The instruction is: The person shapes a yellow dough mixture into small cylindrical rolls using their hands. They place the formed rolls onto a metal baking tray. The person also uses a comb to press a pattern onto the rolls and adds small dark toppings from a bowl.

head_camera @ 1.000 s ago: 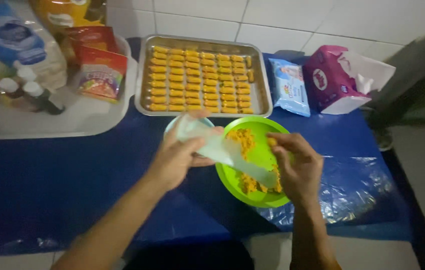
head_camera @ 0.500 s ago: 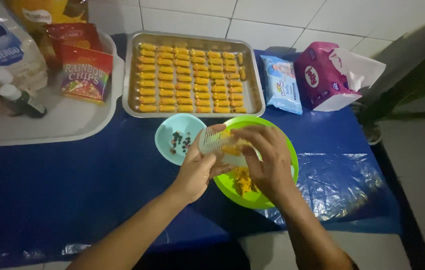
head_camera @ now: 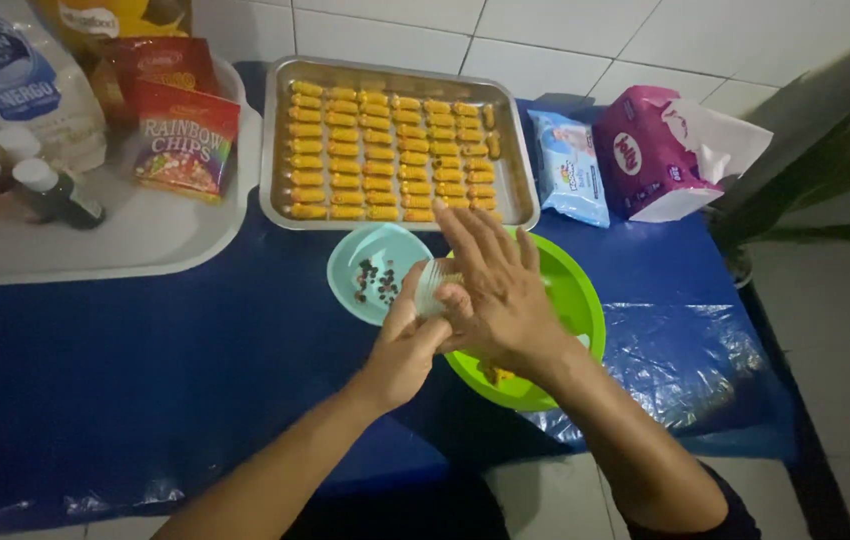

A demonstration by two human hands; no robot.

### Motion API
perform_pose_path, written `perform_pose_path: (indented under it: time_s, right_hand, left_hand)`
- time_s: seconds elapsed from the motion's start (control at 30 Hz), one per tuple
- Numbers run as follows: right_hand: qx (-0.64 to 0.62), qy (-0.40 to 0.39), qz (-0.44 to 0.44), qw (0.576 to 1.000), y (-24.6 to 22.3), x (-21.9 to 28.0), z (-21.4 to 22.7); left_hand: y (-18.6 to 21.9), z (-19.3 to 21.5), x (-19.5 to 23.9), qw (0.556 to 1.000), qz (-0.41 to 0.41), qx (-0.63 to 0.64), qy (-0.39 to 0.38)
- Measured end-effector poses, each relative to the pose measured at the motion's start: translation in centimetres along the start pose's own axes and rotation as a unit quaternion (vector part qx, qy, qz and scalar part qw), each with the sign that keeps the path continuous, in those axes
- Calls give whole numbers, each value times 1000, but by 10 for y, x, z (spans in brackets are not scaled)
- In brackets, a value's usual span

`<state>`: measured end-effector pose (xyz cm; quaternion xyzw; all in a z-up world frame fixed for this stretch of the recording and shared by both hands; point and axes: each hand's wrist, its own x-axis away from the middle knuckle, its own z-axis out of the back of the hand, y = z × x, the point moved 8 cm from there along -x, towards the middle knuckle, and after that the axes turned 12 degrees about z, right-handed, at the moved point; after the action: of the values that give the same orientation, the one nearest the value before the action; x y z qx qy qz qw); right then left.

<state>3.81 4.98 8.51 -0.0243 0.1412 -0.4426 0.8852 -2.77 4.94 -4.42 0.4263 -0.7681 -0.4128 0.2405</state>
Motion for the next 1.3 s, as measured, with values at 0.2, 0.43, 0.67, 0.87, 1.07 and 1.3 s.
perform_pose_path:
  time_s: [0.2, 0.43, 0.67, 0.87, 1.07, 1.3]
  right_hand:
    - [14, -14, -24, 1000, 7, -5, 13]
    - [-3, 13, -39, 999, 25, -8, 16]
    - [-3, 109, -27, 994, 46, 2, 27]
    - [13, 141, -8, 990, 14, 38, 29]
    - [35, 177, -2, 984, 16, 51, 22]
    - [-156, 236, -3, 959, -1, 46, 30]
  left_hand:
    - [-3, -11, 8, 998, 9, 62, -19]
    - [-12, -9, 2, 994, 19, 107, -33]
    - [-16, -1, -3, 979, 48, 199, -5]
    - [1, 3, -1, 987, 18, 155, -46]
    - [11, -2, 5, 993, 66, 96, 4]
    - [45, 13, 43, 997, 46, 31, 47]
